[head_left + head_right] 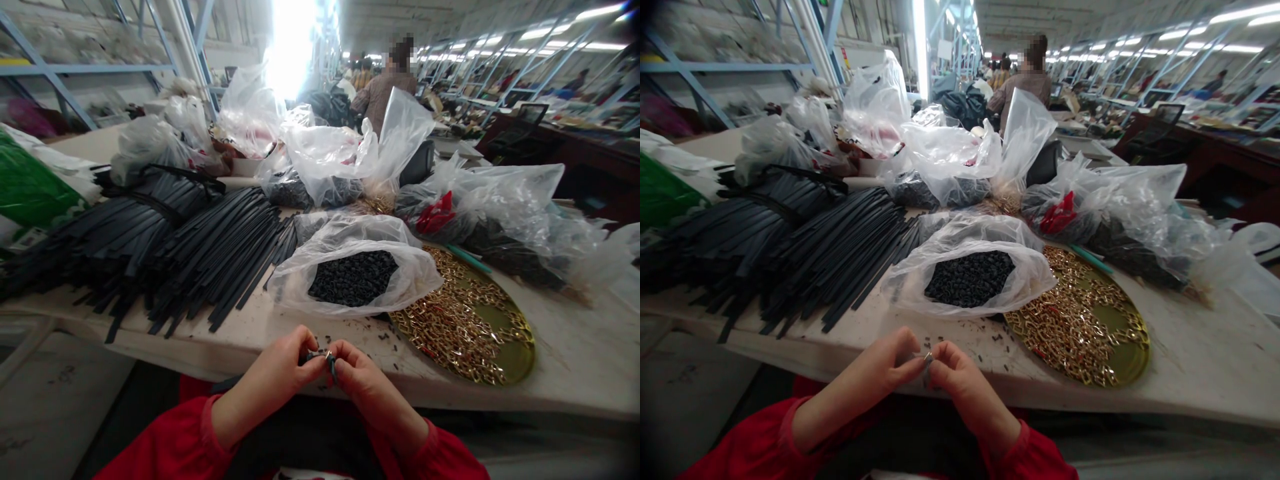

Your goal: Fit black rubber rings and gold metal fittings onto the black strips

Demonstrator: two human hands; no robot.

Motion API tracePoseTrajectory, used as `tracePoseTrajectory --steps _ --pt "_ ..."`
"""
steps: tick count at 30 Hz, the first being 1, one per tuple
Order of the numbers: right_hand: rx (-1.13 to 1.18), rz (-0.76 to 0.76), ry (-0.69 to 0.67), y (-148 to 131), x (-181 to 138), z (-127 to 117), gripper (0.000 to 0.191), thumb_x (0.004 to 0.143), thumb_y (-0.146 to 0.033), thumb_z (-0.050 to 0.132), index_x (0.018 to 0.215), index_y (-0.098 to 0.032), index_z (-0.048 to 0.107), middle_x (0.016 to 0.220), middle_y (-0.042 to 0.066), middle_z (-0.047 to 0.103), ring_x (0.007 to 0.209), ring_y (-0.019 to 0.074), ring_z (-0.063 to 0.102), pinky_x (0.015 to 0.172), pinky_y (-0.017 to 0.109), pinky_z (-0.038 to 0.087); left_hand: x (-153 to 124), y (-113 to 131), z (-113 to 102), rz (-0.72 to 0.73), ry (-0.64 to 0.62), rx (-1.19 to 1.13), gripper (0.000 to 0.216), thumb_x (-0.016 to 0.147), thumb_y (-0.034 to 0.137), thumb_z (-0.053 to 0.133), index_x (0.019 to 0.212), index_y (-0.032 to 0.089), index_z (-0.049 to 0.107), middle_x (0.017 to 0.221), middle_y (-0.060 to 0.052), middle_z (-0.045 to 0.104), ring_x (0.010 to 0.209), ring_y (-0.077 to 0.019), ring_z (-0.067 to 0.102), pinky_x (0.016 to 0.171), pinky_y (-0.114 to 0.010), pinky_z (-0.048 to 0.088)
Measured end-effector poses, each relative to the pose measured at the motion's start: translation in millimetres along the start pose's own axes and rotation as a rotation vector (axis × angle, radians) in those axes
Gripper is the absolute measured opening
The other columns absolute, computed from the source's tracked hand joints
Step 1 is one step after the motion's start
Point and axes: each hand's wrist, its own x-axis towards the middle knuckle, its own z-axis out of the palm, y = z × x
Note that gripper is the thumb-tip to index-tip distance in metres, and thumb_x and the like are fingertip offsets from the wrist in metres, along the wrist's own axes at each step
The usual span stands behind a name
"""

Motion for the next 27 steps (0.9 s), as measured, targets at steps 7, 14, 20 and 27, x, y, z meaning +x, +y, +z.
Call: tracePoseTrajectory --steps 7,14,20,27 --pt "0.01 -0.002 -0.04 -3 2 -1 0.041 0.053 -0.039 0.077 0.062 -0.019 0.043 0.061 -0.006 0.051 0.054 0.0083 0.044 0.051 0.019 0.033 -1 0 2 -0.024 -0.07 -0.085 0.02 0.075 0.031 0.053 0.086 0.017 0.061 0.081 -0.003 0.066 0.075 -0.017 0.058 0.064 -0.024 0.041" --pt "-0.178 -0.174 0.188 2 14 -10 0.037 0.066 -0.042 0.067 0.063 -0.021 0.036 0.058 -0.006 0.047 0.05 0.0084 0.043 0.049 0.021 0.034 -1 0 1 -0.078 -0.173 -0.508 0.023 0.075 0.025 0.051 0.093 0.014 0.061 0.083 -0.001 0.064 0.074 -0.0135 0.056 0.064 -0.022 0.042" --pt "-0.51 -0.187 0.112 1 9 -17 0.019 0.074 -0.036 0.058 0.082 -0.02 0.05 0.053 -0.008 0.039 0.047 0.0082 0.035 0.045 0.02 0.026 0 -10 5 -0.162 -0.26 -0.75 0.029 0.072 0.025 0.055 0.097 0.011 0.059 0.082 -0.001 0.06 0.065 -0.0099 0.053 0.06 -0.021 0.041" --pt "-0.639 -0.16 0.086 -4 1 -13 0.015 0.075 -0.031 0.058 0.07 -0.02 0.05 0.057 -0.006 0.043 0.053 0.0094 0.037 0.049 0.021 0.028 -7 -4 6 -0.133 -0.333 -0.693 0.032 0.067 0.009 0.046 0.096 0.014 0.06 0.092 -0.002 0.062 0.075 -0.0126 0.057 0.073 -0.025 0.043"
